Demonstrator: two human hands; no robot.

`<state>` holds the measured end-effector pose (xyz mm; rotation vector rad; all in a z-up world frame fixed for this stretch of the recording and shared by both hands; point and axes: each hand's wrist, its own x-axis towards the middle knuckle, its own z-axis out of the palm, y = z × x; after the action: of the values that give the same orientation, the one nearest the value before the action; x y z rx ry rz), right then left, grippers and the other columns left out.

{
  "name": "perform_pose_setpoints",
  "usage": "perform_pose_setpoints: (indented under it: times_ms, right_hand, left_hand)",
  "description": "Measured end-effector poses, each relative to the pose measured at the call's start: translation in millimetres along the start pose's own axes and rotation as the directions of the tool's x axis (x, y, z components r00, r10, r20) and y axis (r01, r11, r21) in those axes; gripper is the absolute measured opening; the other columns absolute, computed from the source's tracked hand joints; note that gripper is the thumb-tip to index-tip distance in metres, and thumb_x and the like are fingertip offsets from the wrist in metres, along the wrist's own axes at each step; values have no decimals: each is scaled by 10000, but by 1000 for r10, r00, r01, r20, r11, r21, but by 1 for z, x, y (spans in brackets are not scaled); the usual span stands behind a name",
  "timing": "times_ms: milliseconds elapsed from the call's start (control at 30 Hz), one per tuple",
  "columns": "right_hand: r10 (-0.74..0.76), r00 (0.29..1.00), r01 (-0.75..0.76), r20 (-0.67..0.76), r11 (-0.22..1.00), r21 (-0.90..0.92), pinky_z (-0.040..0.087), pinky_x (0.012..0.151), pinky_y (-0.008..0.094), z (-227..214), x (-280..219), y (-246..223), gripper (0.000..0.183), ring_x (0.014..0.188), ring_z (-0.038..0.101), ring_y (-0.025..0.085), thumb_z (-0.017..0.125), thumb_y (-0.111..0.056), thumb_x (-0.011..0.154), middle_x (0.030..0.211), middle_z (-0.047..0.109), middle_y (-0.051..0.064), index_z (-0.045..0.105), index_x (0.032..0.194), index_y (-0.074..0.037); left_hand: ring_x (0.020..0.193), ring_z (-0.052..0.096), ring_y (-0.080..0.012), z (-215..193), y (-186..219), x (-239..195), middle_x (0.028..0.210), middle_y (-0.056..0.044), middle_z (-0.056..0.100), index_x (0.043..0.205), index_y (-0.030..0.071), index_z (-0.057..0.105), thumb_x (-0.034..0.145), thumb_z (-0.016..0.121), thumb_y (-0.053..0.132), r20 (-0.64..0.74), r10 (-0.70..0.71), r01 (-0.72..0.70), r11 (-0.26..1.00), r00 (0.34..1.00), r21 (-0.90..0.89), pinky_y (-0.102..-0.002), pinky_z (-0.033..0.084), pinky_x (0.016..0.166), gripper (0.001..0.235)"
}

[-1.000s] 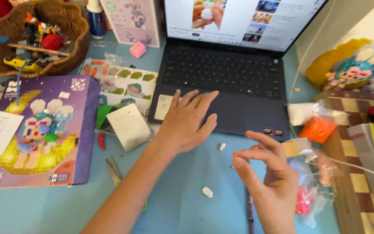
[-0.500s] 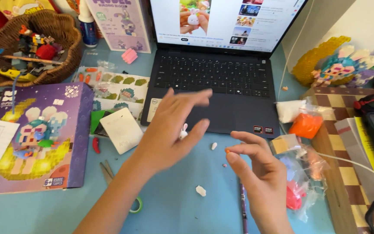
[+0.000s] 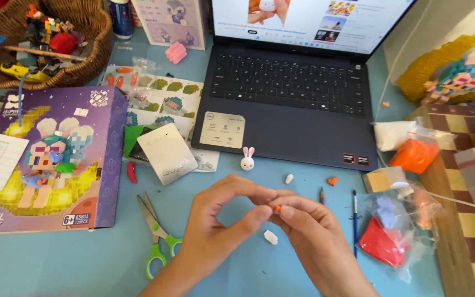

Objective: The person shapes small pieces of orange and white clay on a blue desk using their hands and a pencil. They roll the clay between their palms, use the pencil to carve details, and use a card to flatten the clay. They also open a bag of green clay.

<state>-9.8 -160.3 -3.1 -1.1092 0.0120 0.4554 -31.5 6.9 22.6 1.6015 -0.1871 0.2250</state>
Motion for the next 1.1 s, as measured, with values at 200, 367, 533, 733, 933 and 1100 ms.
perform_pose_setpoints:
  times_ms: [200, 367, 533, 733, 933, 1100]
  right_hand:
    - [-22, 1000, 22, -13, 999, -30, 489, 887, 414, -10, 1, 10, 134, 992, 627, 250, 631, -95, 865, 1046, 661, 154, 752, 864, -39]
    - [-24, 1000, 24, 7, 999, 26, 480, 808, 389, -12, 1, 21, 127, 891, 617, 257, 625, -97, 885, 1019, 675, 161, 726, 892, -20]
    - [4, 1000, -4, 3, 995, 98, 451, 723, 374, -14, 1, 26, 148, 838, 592, 244, 601, -66, 901, 1026, 691, 169, 731, 923, 1]
    - [-29, 1000, 28, 3, 995, 94, 467, 676, 397, -12, 1, 25, 188, 875, 619, 276, 600, -71, 907, 1027, 712, 186, 754, 966, 18]
    - [-31, 1000, 31, -3, 997, 74, 515, 851, 436, -11, 1, 25, 189, 972, 653, 297, 609, -76, 898, 1037, 717, 173, 769, 964, 0]
    - [-68, 992, 64, -111, 997, -39, 547, 877, 428, -13, 3, 27, 209, 992, 684, 273, 582, -91, 896, 1011, 752, 172, 754, 926, 24]
  left_hand:
    - [793, 684, -116, -1, -8, -5, 905, -17, 685, 970, 153, 670, 794, 764, 163, -60, 231, -208, 941, 971, 267, -230, 560, 770, 201]
    - [776, 641, -117, 6, -14, -6, 880, 19, 663, 955, 147, 660, 820, 773, 157, -67, 464, -372, 780, 883, 504, -332, 554, 845, 176]
    - [729, 611, -91, 7, -15, -6, 865, 43, 647, 947, 169, 663, 842, 761, 162, -78, 512, -366, 703, 855, 610, -360, 571, 863, 144]
    - [741, 600, -102, 2, -18, -3, 840, 36, 648, 969, 159, 682, 876, 722, 160, -12, 569, -415, 615, 822, 670, -346, 557, 852, 101]
    - [723, 603, -106, 2, -20, -3, 829, 25, 645, 940, 154, 680, 866, 731, 155, -16, 588, -421, 598, 809, 682, -359, 562, 842, 91]
    - [736, 655, -132, 2, -20, -5, 858, 2, 693, 904, 113, 671, 865, 681, 92, -104, 463, -348, 779, 880, 522, -346, 544, 876, 46]
